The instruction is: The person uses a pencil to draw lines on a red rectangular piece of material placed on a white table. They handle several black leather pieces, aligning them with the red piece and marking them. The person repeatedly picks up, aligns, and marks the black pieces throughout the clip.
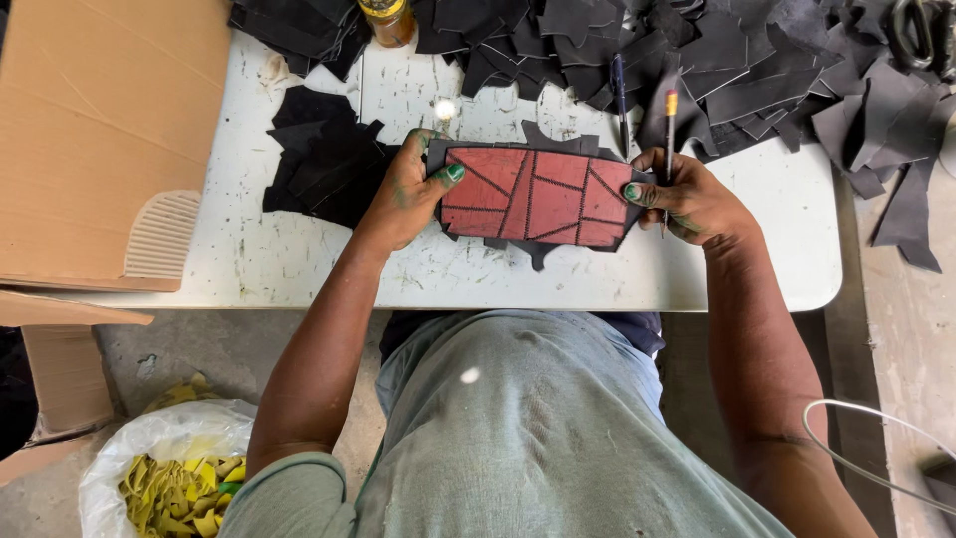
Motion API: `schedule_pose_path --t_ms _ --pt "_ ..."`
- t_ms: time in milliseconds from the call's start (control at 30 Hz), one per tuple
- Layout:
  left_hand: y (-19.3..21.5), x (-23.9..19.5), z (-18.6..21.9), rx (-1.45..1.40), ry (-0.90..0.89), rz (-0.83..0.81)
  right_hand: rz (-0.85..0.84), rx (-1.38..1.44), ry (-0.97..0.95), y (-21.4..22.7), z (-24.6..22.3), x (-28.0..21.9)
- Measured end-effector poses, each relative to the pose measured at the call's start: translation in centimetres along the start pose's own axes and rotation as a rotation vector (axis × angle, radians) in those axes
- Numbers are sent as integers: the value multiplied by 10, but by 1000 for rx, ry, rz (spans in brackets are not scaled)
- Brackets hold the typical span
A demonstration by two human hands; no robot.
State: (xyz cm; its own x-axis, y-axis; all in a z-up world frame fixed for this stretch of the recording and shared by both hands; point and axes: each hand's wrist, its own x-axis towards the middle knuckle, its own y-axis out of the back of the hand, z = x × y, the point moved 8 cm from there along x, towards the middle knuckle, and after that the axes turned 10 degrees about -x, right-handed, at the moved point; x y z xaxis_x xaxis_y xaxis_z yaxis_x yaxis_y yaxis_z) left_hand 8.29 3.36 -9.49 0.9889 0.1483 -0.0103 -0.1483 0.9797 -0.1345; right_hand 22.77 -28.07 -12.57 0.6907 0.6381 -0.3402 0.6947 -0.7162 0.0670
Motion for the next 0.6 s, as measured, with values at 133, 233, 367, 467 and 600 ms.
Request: schedule_pose_path --t_ms 133,233,367,467,600 --pt "-7 -4 16 42 -127 -43 119 6 70 3 0 -3" --pt "-12 -5 16 3 -154 -41 158 -9 130 7 1 -6" --pt "-13 -7 19 67 -245 -50 171 -2 223 12 0 -14" --pt "-12 -5 15 -11 -197 -40 189 -40 267 14 -7 -22" --pt "-12 -7 17 -179 -206 -35 235 58 335 8 -29 -33"
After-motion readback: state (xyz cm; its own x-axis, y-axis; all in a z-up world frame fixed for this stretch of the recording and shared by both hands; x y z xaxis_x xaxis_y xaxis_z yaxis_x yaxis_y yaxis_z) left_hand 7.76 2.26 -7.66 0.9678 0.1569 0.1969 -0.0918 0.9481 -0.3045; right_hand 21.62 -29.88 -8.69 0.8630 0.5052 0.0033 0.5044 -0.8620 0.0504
